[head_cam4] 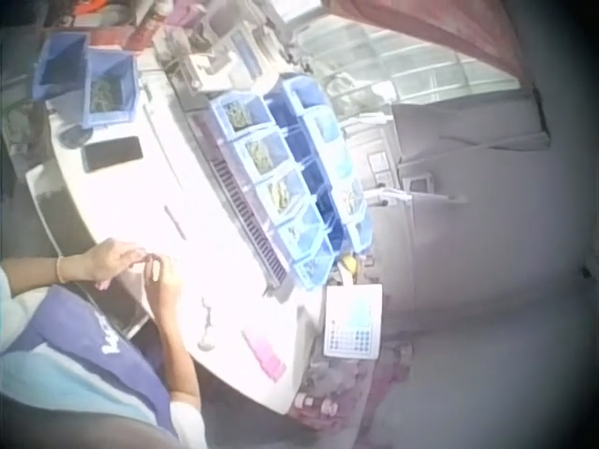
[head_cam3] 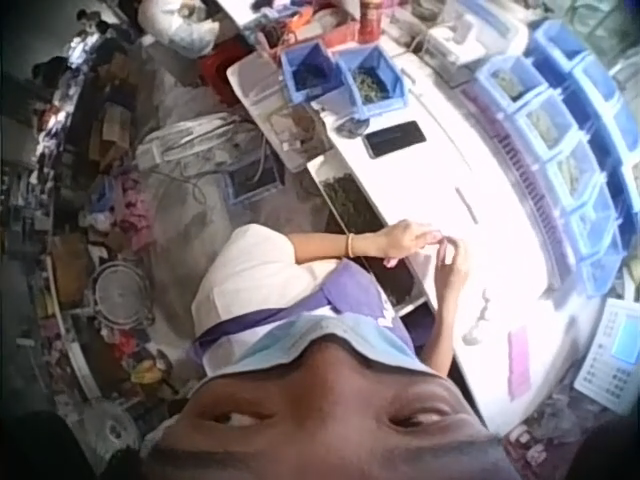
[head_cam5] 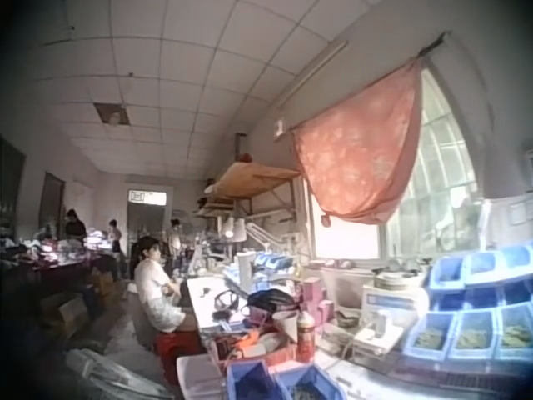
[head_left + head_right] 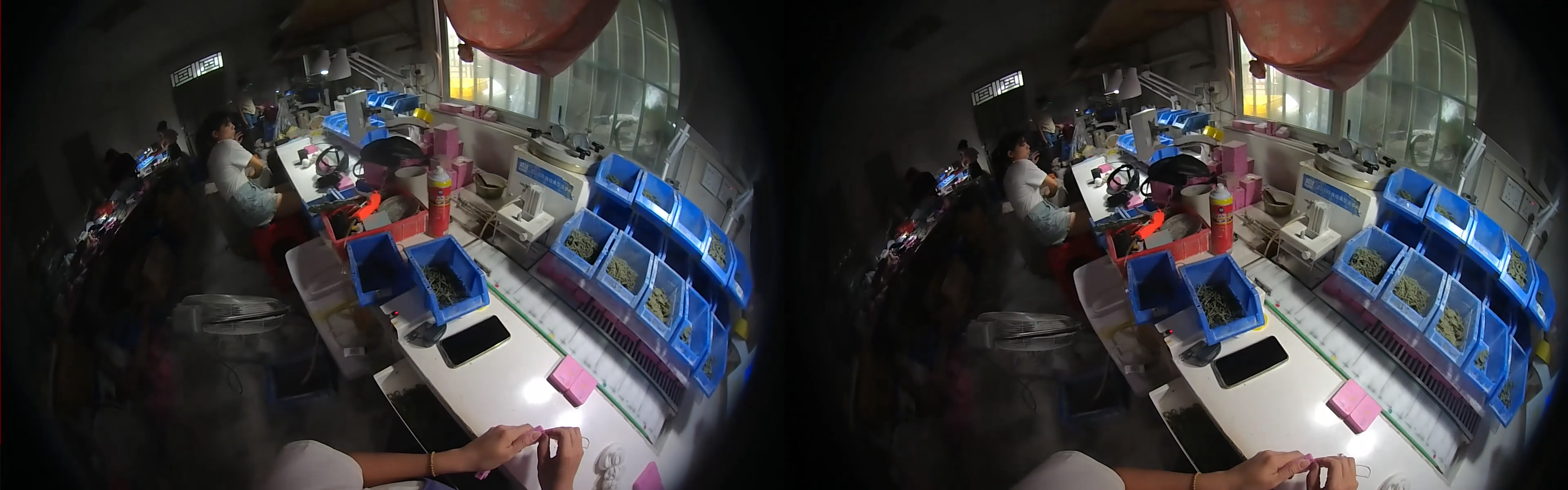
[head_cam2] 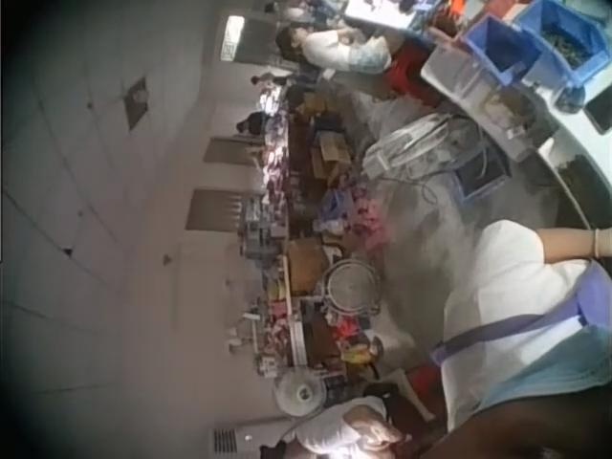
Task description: The person is assembling small electronic components, inserting a small board into a pink plastic casing and securing it.
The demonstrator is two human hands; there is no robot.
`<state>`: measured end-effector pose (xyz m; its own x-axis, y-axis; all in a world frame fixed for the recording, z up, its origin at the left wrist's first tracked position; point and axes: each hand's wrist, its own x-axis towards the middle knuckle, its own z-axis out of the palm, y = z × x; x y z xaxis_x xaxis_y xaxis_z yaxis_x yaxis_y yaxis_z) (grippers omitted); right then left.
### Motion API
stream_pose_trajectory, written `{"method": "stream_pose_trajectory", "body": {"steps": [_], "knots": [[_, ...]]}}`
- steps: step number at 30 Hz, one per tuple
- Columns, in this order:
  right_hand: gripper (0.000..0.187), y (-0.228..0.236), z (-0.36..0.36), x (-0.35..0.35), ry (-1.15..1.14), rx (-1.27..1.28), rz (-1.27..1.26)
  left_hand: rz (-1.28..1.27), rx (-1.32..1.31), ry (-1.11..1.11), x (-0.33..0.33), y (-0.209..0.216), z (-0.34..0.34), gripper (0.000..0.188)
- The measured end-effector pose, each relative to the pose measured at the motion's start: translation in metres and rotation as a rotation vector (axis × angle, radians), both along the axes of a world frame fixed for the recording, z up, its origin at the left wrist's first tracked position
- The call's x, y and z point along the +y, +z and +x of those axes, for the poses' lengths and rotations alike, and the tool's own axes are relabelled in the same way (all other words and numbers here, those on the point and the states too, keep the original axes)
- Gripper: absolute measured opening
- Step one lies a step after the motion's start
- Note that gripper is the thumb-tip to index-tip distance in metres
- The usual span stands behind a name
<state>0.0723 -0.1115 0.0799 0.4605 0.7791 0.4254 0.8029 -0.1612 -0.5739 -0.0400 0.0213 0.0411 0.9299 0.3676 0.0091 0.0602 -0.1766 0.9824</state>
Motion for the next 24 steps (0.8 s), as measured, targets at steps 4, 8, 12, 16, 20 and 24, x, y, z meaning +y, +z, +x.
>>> {"method": "stream_pose_trajectory", "body": {"steps": [4,8,12,16,20,24], "knots": [[0.021,-0.013,0.001,-0.005,-0.178,0.024,-0.252,0.156,-0.243,0.107,-0.012,-0.021,0.002,0.039],[0.018,-0.040,0.039,-0.030,-0.359,-0.202,0.054,-0.298,-0.074,-0.031,0.003,-0.026,0.011,0.039],[0.059,-0.014,0.055,-0.080,-0.430,-0.329,-0.346,-0.869,-0.006,0.038,0.042,-0.027,0.010,0.051],[0.073,-0.004,0.061,-0.122,-0.405,-0.150,-0.521,-0.947,-0.005,0.030,0.062,-0.008,0.015,0.057],[0.073,-0.016,0.069,-0.155,-0.432,-0.127,-0.380,-0.868,0.049,-0.014,0.047,-0.005,0.030,0.060],[0.064,0.010,0.035,-0.089,-0.244,-0.377,0.032,-0.784,0.063,0.008,0.027,0.002,0.037,0.060]]}}
